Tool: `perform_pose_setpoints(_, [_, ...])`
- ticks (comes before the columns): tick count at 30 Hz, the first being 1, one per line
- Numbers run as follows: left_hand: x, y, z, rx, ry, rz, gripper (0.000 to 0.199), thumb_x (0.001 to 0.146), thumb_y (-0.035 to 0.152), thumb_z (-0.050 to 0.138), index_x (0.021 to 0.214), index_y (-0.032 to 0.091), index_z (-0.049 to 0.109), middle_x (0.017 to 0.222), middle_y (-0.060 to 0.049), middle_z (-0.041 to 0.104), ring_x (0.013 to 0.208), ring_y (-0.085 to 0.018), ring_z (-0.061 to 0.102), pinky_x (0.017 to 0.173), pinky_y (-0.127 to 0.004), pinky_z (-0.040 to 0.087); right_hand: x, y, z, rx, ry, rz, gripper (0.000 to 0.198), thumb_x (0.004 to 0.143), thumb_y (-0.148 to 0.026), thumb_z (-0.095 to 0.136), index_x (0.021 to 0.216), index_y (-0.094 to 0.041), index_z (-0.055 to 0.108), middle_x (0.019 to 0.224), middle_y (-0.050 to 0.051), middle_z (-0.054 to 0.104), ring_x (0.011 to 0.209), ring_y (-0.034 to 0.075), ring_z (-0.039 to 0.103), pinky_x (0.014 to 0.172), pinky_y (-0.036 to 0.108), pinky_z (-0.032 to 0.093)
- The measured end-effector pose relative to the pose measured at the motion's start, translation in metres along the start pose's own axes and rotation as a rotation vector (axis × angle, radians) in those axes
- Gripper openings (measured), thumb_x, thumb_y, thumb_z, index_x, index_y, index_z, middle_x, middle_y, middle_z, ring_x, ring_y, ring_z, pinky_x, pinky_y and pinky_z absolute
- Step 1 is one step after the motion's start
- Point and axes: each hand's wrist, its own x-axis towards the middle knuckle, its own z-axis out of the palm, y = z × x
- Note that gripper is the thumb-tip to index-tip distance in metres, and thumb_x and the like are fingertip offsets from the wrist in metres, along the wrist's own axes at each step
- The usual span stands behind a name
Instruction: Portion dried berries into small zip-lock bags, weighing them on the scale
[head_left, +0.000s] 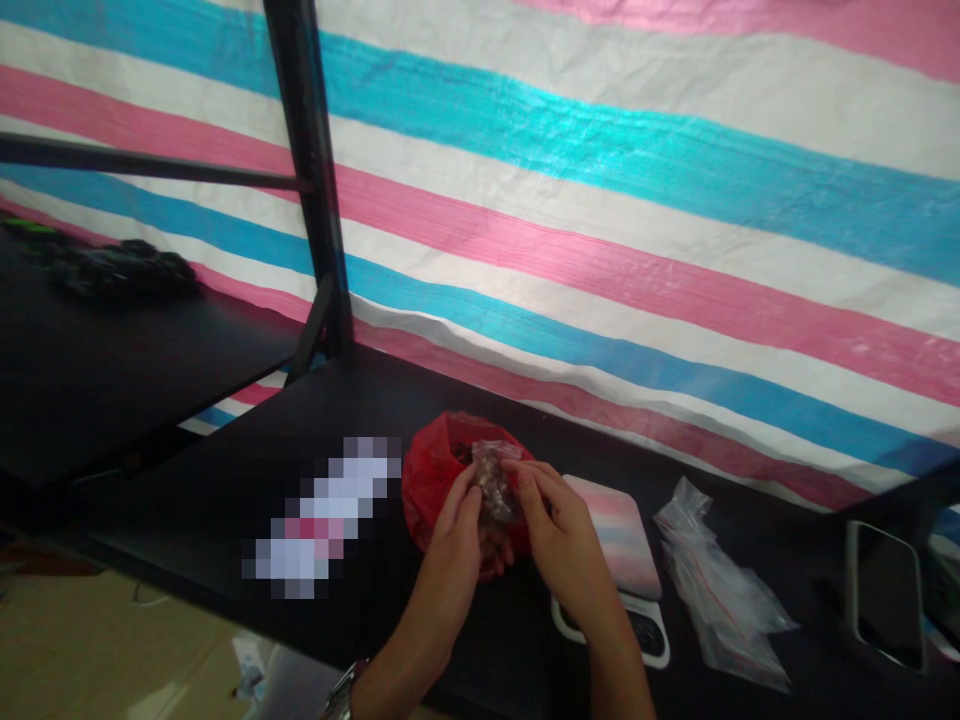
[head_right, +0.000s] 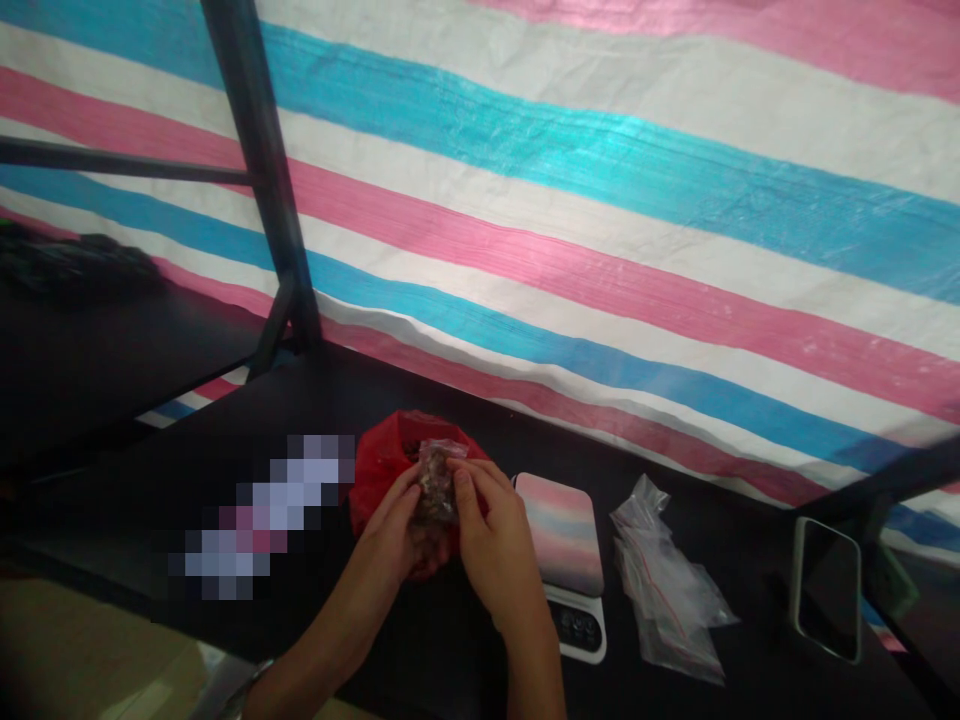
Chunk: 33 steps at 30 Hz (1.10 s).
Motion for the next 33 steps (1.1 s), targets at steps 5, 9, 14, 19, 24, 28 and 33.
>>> perform_pose_setpoints(5, [-0.007,0.003,-0.001,0.313,0.025,0.279,0.04,0.1,0.041,0.064,0.137,0.029,0.072,0.15,-0.007,0.071,0.142,-0.027,0.064,0.113,-0.035,0.054,-0.002,-0.003,-0.005,0.146,0.156,0.048,0.025,0.099,-0.048,0.067,0.101,-0.024,0.07,0.09,0.003,0.078,0.081,0.02,0.071,0.074,0.03,0.056])
perform_pose_setpoints(9, [-0.01,0.002,-0.004,0.527,-0.091,0.45,0.045,0.107,0.045,0.049,0.144,0.028,0.067,0.156,-0.007,0.067,0.148,-0.026,0.059,0.125,-0.043,0.046,-0.004,-0.005,-0.007,0.347,0.239,0.098,0.036,0.09,-0.046,0.079,0.116,-0.025,0.065,0.088,0.0,0.078,0.08,0.019,0.07,0.074,0.029,0.054])
perform_pose_setpoints(14, [-0.012,-0.001,-0.004,0.688,-0.167,0.658,0.043,0.108,0.047,0.047,0.137,0.026,0.07,0.135,-0.009,0.077,0.129,-0.025,0.072,0.114,-0.042,0.056,-0.012,-0.004,-0.039,0.286,0.188,0.101,0.023,0.088,-0.044,0.078,0.094,-0.021,0.077,0.092,0.005,0.08,0.088,0.021,0.071,0.083,0.033,0.054])
perform_pose_setpoints(19, [-0.008,-0.007,-0.006,0.744,-0.045,0.778,0.037,0.108,0.046,0.048,0.132,0.025,0.067,0.11,-0.006,0.076,0.1,-0.023,0.075,0.092,-0.038,0.061,-0.023,0.02,-0.095,0.161,0.391,0.221,0.031,0.079,-0.05,0.081,0.086,-0.02,0.078,0.083,0.005,0.079,0.078,0.023,0.072,0.074,0.034,0.054])
perform_pose_setpoints(24, [0.0,-0.015,-0.006,0.769,-0.045,0.808,0.029,0.105,0.04,0.054,0.127,0.027,0.066,0.108,-0.004,0.075,0.091,-0.02,0.073,0.085,-0.035,0.059,-0.033,0.056,-0.124,-0.125,0.428,0.294,0.035,0.077,-0.053,0.073,0.083,-0.019,0.081,0.083,0.01,0.081,0.08,0.028,0.073,0.072,0.037,0.053])
perform_pose_setpoints(28, [0.0,-0.019,-0.002,0.804,-0.076,0.859,0.023,0.104,0.035,0.056,0.122,0.027,0.067,0.11,-0.004,0.074,0.096,-0.02,0.073,0.087,-0.034,0.059,-0.034,0.069,-0.127,-0.203,0.476,0.266,0.032,0.077,-0.049,0.072,0.085,-0.02,0.084,0.086,0.01,0.081,0.088,0.029,0.072,0.083,0.04,0.053])
perform_pose_setpoints(33, [-0.006,-0.021,0.003,0.864,-0.09,0.992,0.017,0.104,0.027,0.056,0.116,0.025,0.068,0.108,-0.003,0.074,0.094,-0.018,0.073,0.083,-0.03,0.06,-0.035,0.073,-0.134,-0.264,0.565,0.249,0.048,0.086,-0.054,0.064,0.108,-0.016,0.085,0.093,0.012,0.08,0.086,0.027,0.069,0.079,0.038,0.053])
